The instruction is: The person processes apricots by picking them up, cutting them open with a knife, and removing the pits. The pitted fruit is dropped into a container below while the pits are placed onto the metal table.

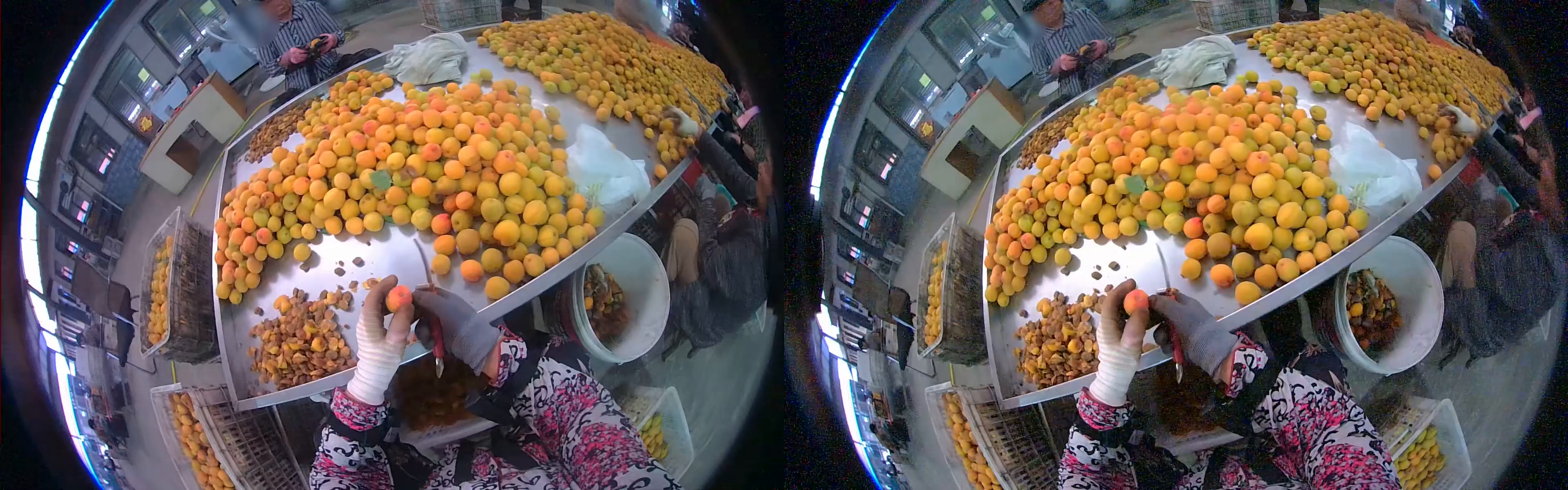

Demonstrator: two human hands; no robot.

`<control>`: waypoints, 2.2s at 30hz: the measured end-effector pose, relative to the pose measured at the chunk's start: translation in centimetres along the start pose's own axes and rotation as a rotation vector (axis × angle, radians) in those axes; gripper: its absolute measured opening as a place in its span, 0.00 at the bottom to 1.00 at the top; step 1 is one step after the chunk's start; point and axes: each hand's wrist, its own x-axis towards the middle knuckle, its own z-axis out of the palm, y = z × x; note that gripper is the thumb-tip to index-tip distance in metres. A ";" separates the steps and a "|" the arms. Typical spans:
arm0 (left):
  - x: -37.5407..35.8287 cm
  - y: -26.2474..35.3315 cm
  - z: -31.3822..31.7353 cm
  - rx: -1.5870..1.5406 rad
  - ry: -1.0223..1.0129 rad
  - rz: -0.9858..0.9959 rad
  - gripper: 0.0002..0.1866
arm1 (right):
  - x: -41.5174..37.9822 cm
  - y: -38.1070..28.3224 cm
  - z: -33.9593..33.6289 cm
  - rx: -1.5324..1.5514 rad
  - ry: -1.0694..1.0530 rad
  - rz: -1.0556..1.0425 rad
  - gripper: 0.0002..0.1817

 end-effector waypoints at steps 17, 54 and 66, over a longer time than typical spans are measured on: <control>-0.4 3.3 -4.6 -0.367 -0.242 -0.414 0.23 | -1.3 -0.8 1.2 -0.708 -0.129 -0.403 0.15; 1.4 -1.0 -3.9 -0.913 -0.095 -0.267 0.28 | -0.6 0.5 0.7 -1.235 0.094 -0.498 0.15; 0.6 -0.4 -1.7 -0.948 -0.086 -0.360 0.29 | -0.3 4.4 2.2 -1.105 0.207 -0.552 0.13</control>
